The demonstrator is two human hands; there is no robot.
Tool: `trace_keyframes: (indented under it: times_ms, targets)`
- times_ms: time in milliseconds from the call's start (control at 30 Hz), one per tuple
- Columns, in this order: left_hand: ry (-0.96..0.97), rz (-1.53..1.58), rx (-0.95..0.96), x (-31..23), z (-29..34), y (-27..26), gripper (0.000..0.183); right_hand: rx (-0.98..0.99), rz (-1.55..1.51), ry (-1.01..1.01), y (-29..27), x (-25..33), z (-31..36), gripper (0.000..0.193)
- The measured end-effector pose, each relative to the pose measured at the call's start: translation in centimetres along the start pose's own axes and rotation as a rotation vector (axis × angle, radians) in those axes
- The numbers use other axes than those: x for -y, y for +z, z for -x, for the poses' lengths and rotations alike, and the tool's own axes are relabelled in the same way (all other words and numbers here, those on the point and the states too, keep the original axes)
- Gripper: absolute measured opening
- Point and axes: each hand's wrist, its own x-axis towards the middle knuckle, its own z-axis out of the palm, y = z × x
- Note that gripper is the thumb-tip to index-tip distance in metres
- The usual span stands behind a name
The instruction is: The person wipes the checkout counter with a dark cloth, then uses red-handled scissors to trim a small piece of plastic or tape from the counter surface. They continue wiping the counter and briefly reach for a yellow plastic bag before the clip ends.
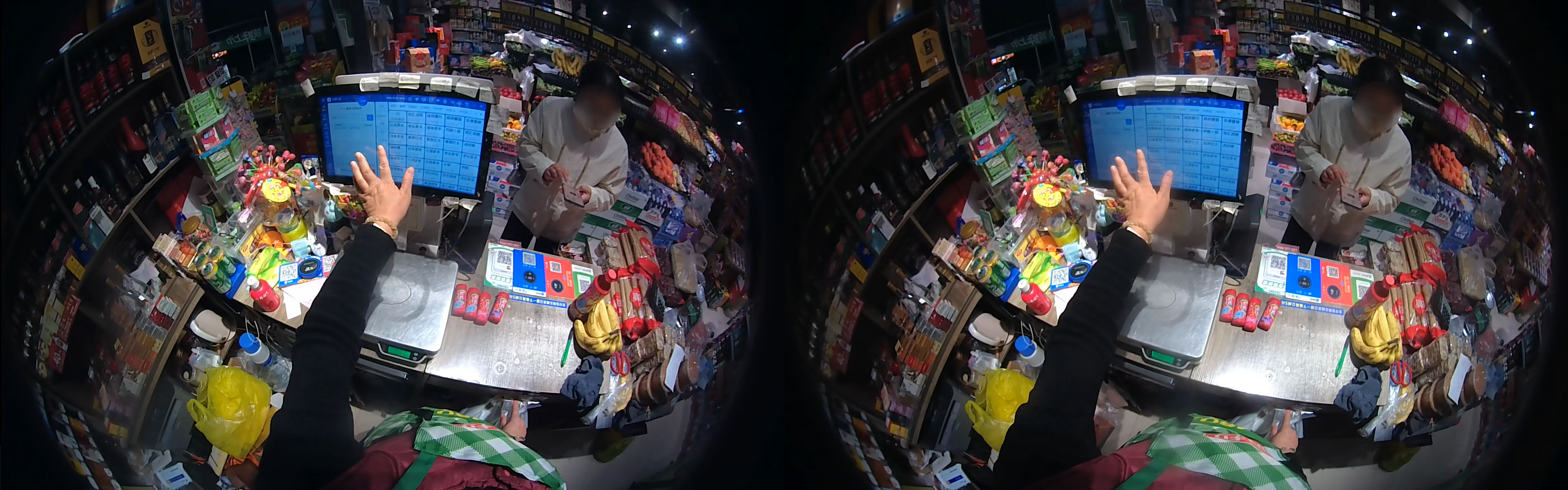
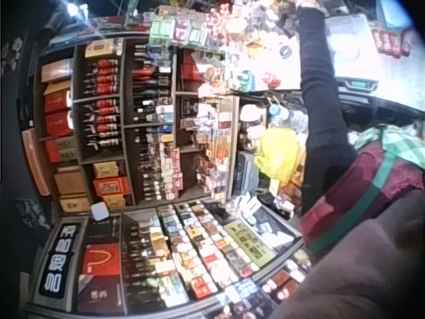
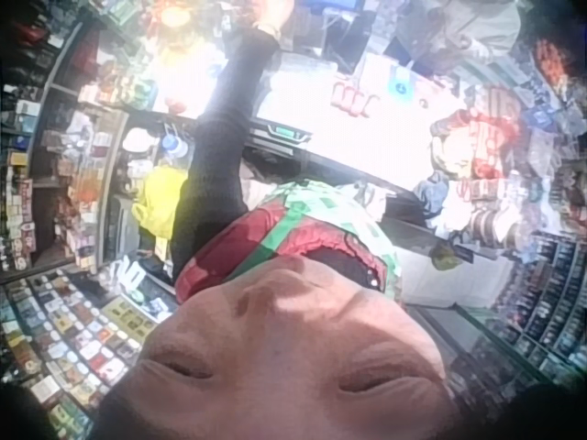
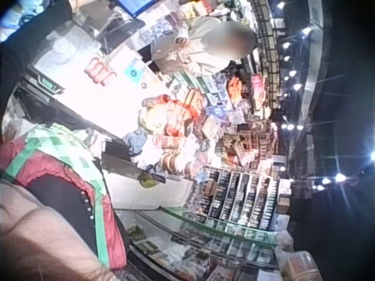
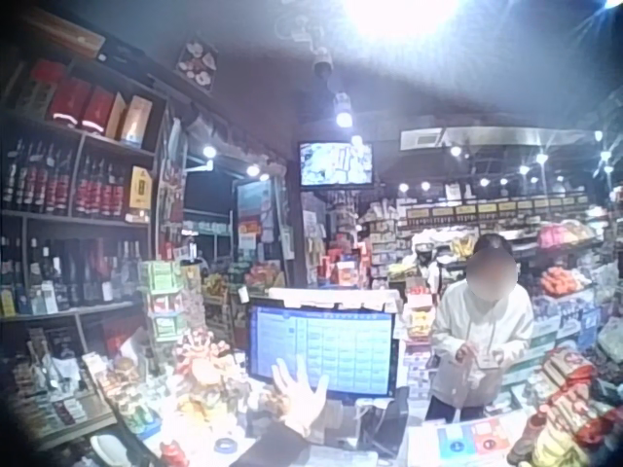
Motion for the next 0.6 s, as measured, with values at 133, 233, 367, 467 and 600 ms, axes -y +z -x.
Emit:
trace_keyframes:
  times_ms: [133, 233, 367, 467, 600]
  targets:
    - [0.008, 0.058, -0.059, -0.5, 1.1, -0.4, 0.088, 0.006, -0.013, 0.002, 0.0, 0.1, 0.0, 0.077]
    - [0.048, 0.096, -0.024, -1.5, 3.4, -1.2, 0.088, -0.009, -0.016, 0.001, 0.0, 0.1, 0.1, 0.077]
    - [0.186, 0.33, 0.026, -3.9, 9.2, -3.6, 0.076, -0.038, -0.064, 0.03, -0.3, 0.4, -0.1, 0.066]
    - [0.337, 0.506, 0.244, -5.9, 15.3, -6.6, 0.051, -0.069, -0.145, 0.018, -1.2, 0.7, -1.4, 0.047]
    - [0.46, 0.673, 0.447, -7.6, 22.4, -8.9, 0.03, -0.129, -0.293, -0.117, -2.6, 0.9, -2.9, 0.025]
